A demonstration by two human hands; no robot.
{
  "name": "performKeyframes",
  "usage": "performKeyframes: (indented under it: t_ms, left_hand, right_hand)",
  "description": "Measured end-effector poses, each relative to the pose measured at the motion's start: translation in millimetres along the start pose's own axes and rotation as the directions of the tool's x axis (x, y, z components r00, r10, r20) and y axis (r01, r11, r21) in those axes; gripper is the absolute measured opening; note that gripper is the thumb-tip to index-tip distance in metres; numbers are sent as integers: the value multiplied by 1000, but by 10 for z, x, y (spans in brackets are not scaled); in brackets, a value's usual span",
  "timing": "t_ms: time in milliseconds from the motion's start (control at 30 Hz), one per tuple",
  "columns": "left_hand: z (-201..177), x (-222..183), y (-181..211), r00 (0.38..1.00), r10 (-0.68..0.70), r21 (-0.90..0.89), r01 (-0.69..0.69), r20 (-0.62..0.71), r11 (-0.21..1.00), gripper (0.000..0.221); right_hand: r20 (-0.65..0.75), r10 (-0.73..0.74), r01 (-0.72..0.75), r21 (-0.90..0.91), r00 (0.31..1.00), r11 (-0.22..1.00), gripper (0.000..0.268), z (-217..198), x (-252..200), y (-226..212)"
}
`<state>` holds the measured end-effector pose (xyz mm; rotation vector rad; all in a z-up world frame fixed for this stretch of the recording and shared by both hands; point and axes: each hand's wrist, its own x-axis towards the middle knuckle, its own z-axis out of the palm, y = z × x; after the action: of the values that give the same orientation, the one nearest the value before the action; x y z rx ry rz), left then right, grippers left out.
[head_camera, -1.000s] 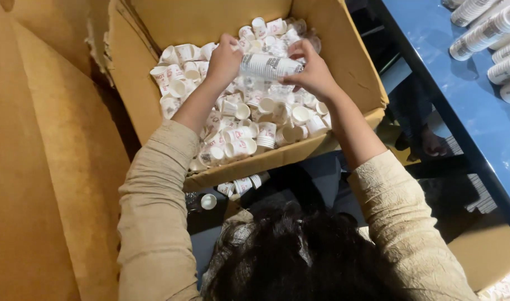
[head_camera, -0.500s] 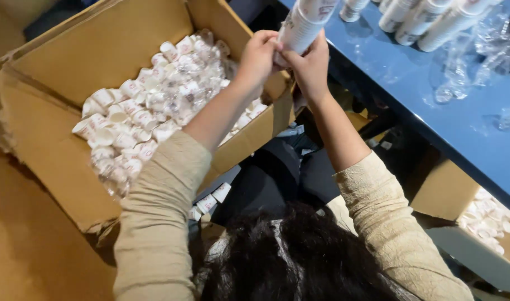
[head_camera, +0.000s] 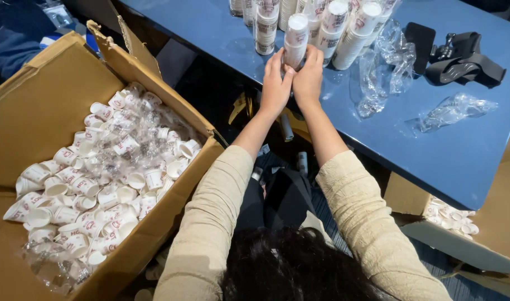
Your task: Sorting and stacking small paper cups from a large cardboard box onto a table.
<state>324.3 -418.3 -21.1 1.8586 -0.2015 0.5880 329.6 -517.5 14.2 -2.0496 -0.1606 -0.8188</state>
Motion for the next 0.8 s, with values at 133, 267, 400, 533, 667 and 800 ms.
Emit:
performKeyframes:
  t_ms: [133,267,400,533,667,800]
  left_hand:
    - [12,174,-83,982,56,194,-21,-178,981,60]
    - [-55,433,-222,962,48,199,6,-270,980,74]
    - [12,672,-580,984,35,107,-17,-172,994,78]
    - [32,687,-635,993,20,143,-3,-116,990,75]
    - [-298,583,-250,997,-45,159,54,-64,986,65]
    - [-1049,449,232,998,-33,211,45,-59,977,44]
  right_hand:
    - [-68,-22,23,16,997,1000,67,193,229,-57]
    - [-44,-15,13,-40,999,999,41,468,354,199]
    - [-24,-48,45,-99,999,994,28,629,463,282]
    - [19,-67,69,-171,998,983,29,652,464,336]
    - [-9,-170,170,-29,985,985,22,481,288,-22]
    - [6,-345,342,98,939,934,21,487,-7,-716]
